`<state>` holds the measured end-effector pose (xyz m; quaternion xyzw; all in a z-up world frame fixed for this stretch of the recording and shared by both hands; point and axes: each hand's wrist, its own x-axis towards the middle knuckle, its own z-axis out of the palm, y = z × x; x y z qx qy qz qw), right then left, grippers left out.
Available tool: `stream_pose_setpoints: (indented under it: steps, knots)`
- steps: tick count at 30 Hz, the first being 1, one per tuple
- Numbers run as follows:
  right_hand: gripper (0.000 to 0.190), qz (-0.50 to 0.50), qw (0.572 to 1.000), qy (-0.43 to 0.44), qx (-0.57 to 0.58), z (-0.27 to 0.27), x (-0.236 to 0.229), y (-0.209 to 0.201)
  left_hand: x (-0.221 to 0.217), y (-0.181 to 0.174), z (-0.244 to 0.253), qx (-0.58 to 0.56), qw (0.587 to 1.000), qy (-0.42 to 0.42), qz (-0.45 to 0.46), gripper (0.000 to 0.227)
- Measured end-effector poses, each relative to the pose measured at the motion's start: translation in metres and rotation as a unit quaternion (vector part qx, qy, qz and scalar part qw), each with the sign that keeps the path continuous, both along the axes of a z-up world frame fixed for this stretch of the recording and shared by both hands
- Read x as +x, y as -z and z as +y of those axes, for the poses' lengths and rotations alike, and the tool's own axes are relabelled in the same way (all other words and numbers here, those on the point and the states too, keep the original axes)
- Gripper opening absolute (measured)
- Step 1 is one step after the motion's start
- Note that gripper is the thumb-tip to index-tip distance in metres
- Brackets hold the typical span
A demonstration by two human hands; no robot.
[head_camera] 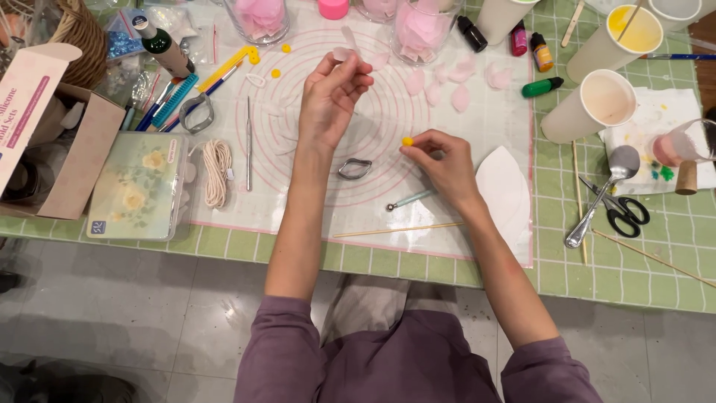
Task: Shaping wax petals and assembling a flower core for candle making.
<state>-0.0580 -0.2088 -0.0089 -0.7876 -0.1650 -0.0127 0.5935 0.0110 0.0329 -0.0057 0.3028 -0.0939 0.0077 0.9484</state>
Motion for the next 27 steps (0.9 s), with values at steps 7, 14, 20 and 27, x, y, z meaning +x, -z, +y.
stream_pose_setpoints:
  steps: [7, 14, 20, 27]
  knots:
    - [0.016, -0.034, 0.977, -0.030, -0.210, 0.037, 0.016, -0.029, -0.007, -0.011, -0.012, 0.081, 0.997, -0.013, -0.003, 0.018]
    - [0.016, -0.011, 0.961, -0.042, -0.272, 0.036, 0.045, -0.023, -0.005, -0.005, -0.017, 0.148, 0.988, -0.030, -0.017, 0.022]
    - [0.031, 0.016, 0.992, -0.031, 0.121, 0.004, 0.042, -0.031, -0.013, -0.009, -0.041, 0.289, 0.957, -0.002, -0.036, 0.020]
    - [0.024, -0.053, 0.997, -0.027, 0.055, -0.015, 0.022, -0.029, -0.031, -0.020, -0.066, 0.369, 0.928, 0.046, -0.021, 0.012]
